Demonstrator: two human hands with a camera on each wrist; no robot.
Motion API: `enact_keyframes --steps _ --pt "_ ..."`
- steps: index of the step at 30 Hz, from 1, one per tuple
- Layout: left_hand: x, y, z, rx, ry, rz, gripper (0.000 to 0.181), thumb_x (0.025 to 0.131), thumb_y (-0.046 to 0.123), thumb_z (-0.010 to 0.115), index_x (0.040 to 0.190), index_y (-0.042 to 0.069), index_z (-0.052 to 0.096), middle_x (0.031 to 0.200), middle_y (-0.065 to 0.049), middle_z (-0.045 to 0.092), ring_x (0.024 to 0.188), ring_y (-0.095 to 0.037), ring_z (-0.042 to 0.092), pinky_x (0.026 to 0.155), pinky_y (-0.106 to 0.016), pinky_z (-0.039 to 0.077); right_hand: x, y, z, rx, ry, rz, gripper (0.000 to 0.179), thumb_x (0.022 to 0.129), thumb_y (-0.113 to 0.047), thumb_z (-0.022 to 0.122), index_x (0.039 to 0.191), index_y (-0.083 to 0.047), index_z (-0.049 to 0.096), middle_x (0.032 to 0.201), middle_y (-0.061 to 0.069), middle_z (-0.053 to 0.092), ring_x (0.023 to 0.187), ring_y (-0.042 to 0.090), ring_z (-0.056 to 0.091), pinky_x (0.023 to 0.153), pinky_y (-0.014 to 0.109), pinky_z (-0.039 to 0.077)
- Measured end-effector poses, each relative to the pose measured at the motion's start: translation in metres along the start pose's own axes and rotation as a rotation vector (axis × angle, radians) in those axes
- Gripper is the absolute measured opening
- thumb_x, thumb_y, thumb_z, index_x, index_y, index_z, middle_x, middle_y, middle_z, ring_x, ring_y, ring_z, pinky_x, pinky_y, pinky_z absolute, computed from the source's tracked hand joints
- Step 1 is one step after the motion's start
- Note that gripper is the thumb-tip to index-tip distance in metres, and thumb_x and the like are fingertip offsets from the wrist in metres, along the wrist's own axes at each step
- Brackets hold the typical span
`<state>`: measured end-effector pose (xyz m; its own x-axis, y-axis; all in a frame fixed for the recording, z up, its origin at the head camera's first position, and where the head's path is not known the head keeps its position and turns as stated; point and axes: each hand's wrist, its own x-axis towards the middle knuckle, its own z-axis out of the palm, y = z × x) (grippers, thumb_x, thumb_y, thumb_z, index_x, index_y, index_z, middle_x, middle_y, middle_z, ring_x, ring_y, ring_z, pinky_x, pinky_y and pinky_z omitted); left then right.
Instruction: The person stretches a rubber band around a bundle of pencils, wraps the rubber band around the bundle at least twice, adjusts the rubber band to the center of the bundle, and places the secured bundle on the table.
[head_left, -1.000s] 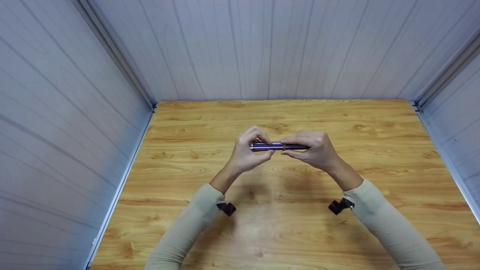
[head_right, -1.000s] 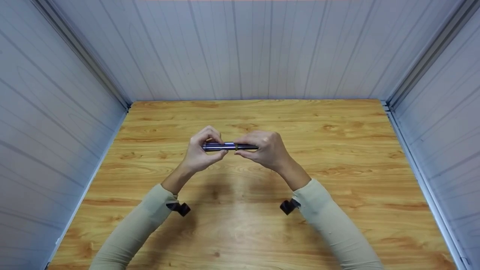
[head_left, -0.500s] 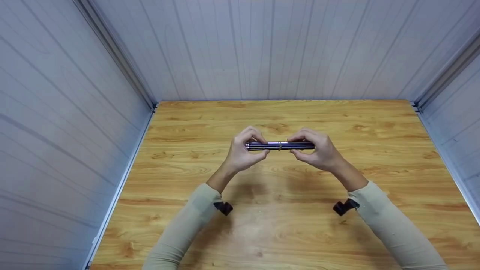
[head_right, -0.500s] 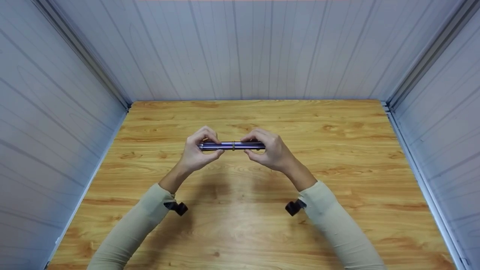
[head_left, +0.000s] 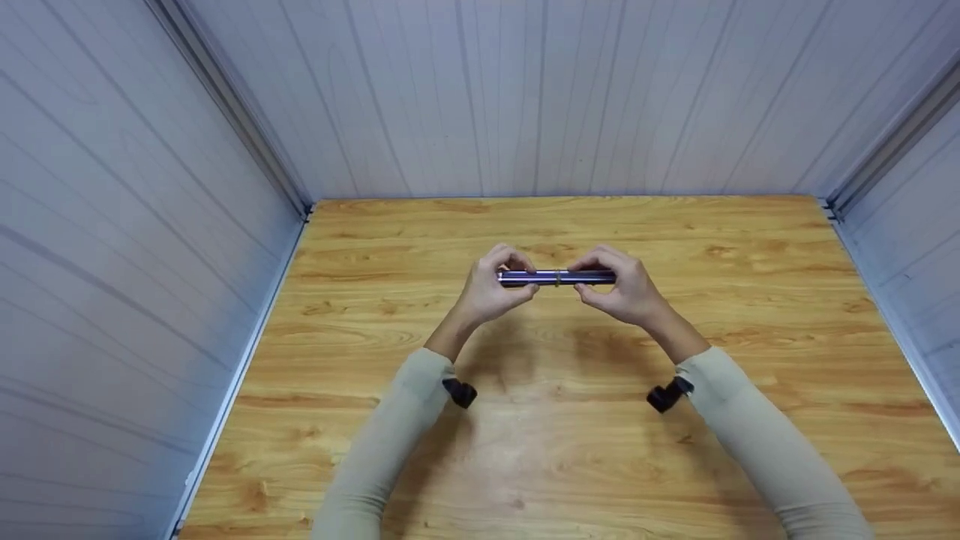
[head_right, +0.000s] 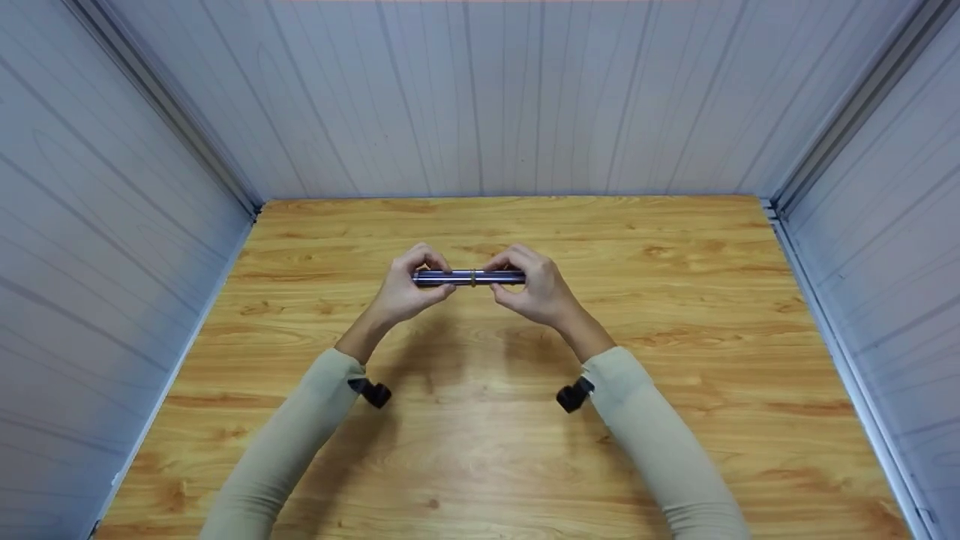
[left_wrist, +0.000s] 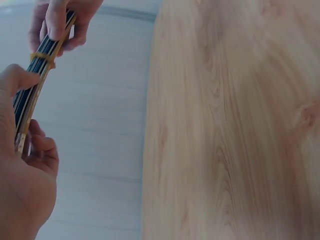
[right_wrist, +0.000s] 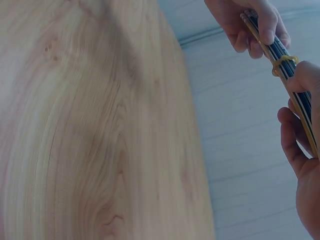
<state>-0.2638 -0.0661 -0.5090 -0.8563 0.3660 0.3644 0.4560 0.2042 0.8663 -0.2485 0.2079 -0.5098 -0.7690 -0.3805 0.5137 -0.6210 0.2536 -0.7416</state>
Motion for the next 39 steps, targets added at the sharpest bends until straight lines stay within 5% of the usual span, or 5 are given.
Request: enact_keyframes --steps 12,24,28,32,39 --pt "0.008 -0.036 0.002 0.03 -0.06 -0.109 0.019 0.092 -0.003 0.076 0.11 -0.001 0.076 0.117 -0.021 0.074 0.101 -0.014 0.062 0.086 -0.025 0.053 -0.002 0.039 0.007 0.001 0.022 0.185 0.025 0.094 0.007 0.082 0.118 -0.001 0.083 0.114 0.022 0.078 0.097 0.001 0.068 0.083 0.016 0.059" --pt "-0.005 -0.057 0.0 0.186 -0.145 -0.263 0.022 0.101 -0.006 0.077 0.121 0.001 0.083 0.127 -0.02 0.079 0.12 -0.032 0.075 0.096 -0.032 0.062 -0.019 0.064 0.014 -0.081 -0.073 0.382 0.027 0.1 -0.002 0.083 0.127 0.001 0.081 0.126 0.024 0.079 0.109 0.023 0.075 0.089 0.01 0.054" --pt "-0.008 -0.069 0.0 0.223 -0.21 -0.307 0.027 0.101 -0.005 0.077 0.124 0.007 0.085 0.134 -0.016 0.078 0.128 -0.033 0.073 0.109 -0.045 0.062 -0.025 0.07 0.016 -0.119 -0.134 0.462 0.028 0.103 -0.006 0.082 0.13 0.0 0.08 0.131 0.023 0.079 0.121 0.038 0.075 0.101 0.029 0.06" --pt "-0.009 -0.113 0.005 0.267 -0.235 -0.281 0.028 0.101 0.001 0.079 0.122 0.016 0.087 0.131 -0.007 0.081 0.127 -0.024 0.074 0.11 -0.039 0.06 -0.029 0.074 0.02 -0.152 -0.183 0.51 0.029 0.103 -0.008 0.081 0.132 -0.001 0.08 0.134 0.023 0.077 0.129 0.042 0.072 0.112 0.054 0.058" --pt "-0.009 -0.142 0.012 0.369 -0.24 -0.218 0.026 0.098 0.001 0.082 0.119 0.015 0.087 0.124 -0.006 0.084 0.119 -0.024 0.078 0.106 -0.039 0.062 -0.029 0.075 0.025 -0.226 -0.202 0.502 0.026 0.102 -0.011 0.083 0.127 -0.004 0.082 0.127 0.02 0.074 0.124 0.042 0.068 0.111 0.059 0.053"
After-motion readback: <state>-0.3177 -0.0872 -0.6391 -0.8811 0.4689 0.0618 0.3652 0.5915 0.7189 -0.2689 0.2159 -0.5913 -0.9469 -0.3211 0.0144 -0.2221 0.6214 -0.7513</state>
